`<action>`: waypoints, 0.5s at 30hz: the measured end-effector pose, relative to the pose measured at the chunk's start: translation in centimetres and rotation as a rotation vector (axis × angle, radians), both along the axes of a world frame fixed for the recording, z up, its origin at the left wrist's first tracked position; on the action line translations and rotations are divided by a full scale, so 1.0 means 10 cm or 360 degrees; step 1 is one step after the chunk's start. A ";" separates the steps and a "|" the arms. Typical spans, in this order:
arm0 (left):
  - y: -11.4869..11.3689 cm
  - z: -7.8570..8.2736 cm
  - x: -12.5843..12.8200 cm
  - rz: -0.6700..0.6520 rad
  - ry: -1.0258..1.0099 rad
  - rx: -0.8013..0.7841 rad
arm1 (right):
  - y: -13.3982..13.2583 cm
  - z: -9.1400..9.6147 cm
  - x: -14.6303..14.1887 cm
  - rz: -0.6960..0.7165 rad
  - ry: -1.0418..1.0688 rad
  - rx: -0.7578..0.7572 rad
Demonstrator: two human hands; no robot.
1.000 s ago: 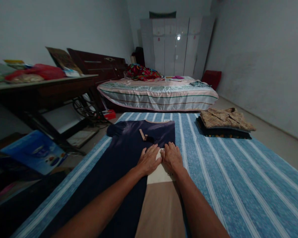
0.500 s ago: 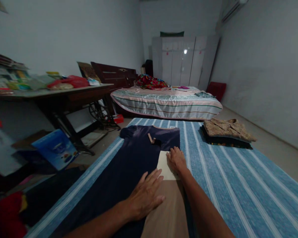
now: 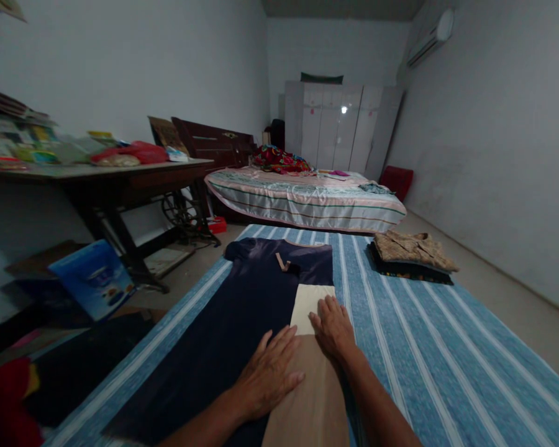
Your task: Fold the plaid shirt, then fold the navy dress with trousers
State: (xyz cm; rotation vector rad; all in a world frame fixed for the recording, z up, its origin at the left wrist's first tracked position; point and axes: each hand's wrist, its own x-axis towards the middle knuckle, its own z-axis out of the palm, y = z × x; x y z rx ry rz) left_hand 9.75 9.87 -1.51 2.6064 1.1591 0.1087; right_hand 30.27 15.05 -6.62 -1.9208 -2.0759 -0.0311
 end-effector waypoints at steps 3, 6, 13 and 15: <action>0.01 -0.02 -0.01 -0.0006 -0.0006 0.0006 | 0.01 0.01 -0.01 -0.0011 0.0021 -0.0010; 0.03 -0.08 -0.02 -0.0012 -0.0020 0.0024 | 0.02 0.02 -0.01 -0.0015 0.0023 0.0000; 0.05 -0.11 0.00 -0.0010 -0.0008 0.0031 | 0.01 0.02 0.02 0.0011 -0.0010 0.0083; 0.05 -0.10 0.01 -0.0011 0.0007 0.0040 | 0.01 0.03 0.02 0.0007 -0.0008 0.0085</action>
